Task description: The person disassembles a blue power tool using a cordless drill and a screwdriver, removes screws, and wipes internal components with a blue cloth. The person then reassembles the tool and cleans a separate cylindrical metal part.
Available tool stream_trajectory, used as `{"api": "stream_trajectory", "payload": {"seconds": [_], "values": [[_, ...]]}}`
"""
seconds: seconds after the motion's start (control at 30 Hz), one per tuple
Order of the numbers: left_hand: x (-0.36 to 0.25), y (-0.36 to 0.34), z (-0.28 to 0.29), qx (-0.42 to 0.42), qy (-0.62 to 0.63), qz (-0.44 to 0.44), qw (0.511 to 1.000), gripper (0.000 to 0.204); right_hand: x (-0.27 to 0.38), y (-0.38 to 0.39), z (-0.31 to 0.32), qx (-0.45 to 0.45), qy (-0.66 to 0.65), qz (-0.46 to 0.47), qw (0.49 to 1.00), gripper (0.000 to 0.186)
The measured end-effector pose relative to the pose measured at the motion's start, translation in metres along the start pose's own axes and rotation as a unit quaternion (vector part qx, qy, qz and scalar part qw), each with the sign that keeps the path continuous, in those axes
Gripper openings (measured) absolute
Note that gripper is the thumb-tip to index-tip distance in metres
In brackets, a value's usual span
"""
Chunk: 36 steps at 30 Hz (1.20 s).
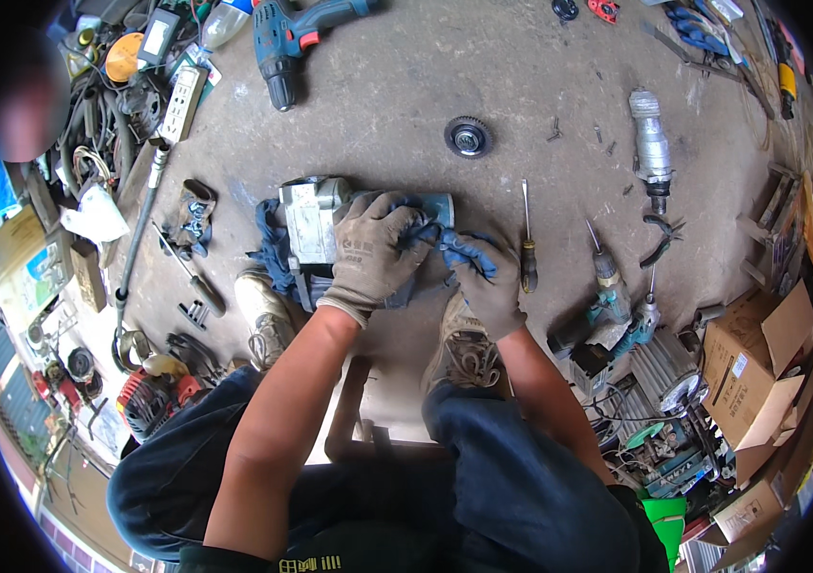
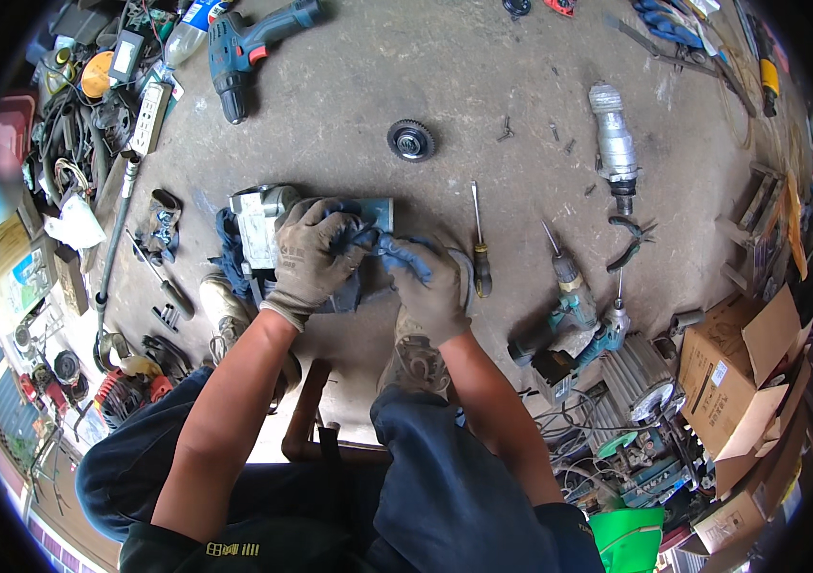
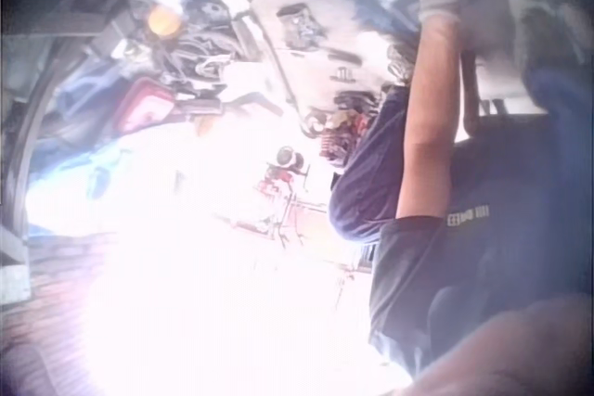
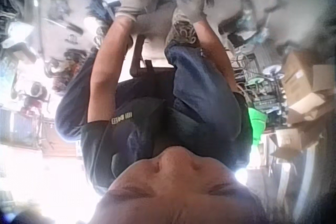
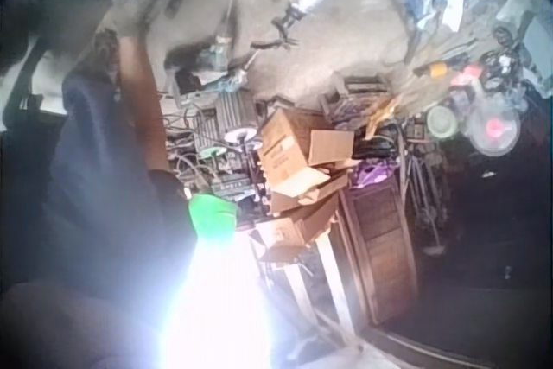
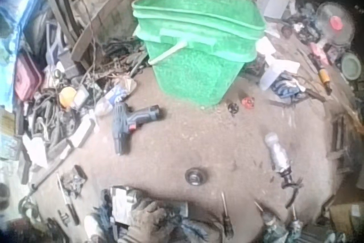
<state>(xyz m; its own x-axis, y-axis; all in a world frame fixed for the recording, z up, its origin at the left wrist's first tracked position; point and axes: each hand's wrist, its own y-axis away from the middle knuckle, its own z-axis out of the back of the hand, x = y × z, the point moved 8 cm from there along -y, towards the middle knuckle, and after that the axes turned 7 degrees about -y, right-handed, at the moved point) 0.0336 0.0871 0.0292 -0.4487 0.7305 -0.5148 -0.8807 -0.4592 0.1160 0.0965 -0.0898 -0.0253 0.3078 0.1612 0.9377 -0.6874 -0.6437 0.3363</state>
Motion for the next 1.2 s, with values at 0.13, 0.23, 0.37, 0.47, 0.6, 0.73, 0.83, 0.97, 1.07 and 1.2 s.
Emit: {"api": "stream_trajectory", "payload": {"seconds": [0.13, 0.23, 0.37, 0.47, 0.6, 0.73, 0.83, 0.97, 1.07, 1.2], "values": [[-0.001, 0.001, 0.0, 0.0, -0.009, -0.008, 1.0, 0.029, 0.005, -0.005, -0.003, -0.012, 0.047, 0.078, 0.996, 0.024], [0.0, 0.001, -0.001, -0.003, -0.012, -0.012, 1.0, 0.03, -0.001, -0.005, -0.008, -0.034, -0.034, 0.011, 0.999, 0.024], [0.002, 0.002, -0.004, -0.004, -0.016, -0.01, 1.0, 0.029, 0.0, -0.01, -0.009, -0.036, -0.027, -0.072, 0.996, 0.022], [-0.001, 0.001, -0.004, -0.006, -0.029, -0.012, 0.999, 0.03, 0.0, -0.013, -0.008, -0.04, -0.029, -0.065, 0.997, 0.019], [-0.002, 0.002, -0.002, -0.002, -0.032, -0.025, 0.999, 0.031, 0.01, -0.021, -0.008, -0.026, 0.056, -0.079, 0.995, 0.018], [0.001, 0.005, -0.002, 0.018, -0.025, -0.042, 0.999, 0.037, 0.015, -0.027, -0.013, -0.031, 0.067, -0.109, 0.991, 0.018], [0.002, 0.005, -0.002, 0.033, -0.014, -0.051, 0.998, 0.04, 0.018, -0.029, -0.013, -0.039, 0.071, -0.125, 0.989, 0.018], [0.005, 0.006, -0.006, 0.062, 0.02, -0.03, 0.997, 0.038, 0.017, -0.033, -0.011, -0.04, 0.089, -0.112, 0.989, 0.016], [0.006, 0.006, -0.006, 0.07, 0.015, -0.02, 0.997, 0.04, 0.015, -0.037, -0.012, -0.036, 0.077, -0.188, 0.979, 0.016], [0.004, 0.003, 0.0, 0.046, 0.01, -0.031, 0.998, 0.039, 0.012, -0.046, -0.01, -0.018, 0.092, -0.194, 0.977, 0.018]]}}
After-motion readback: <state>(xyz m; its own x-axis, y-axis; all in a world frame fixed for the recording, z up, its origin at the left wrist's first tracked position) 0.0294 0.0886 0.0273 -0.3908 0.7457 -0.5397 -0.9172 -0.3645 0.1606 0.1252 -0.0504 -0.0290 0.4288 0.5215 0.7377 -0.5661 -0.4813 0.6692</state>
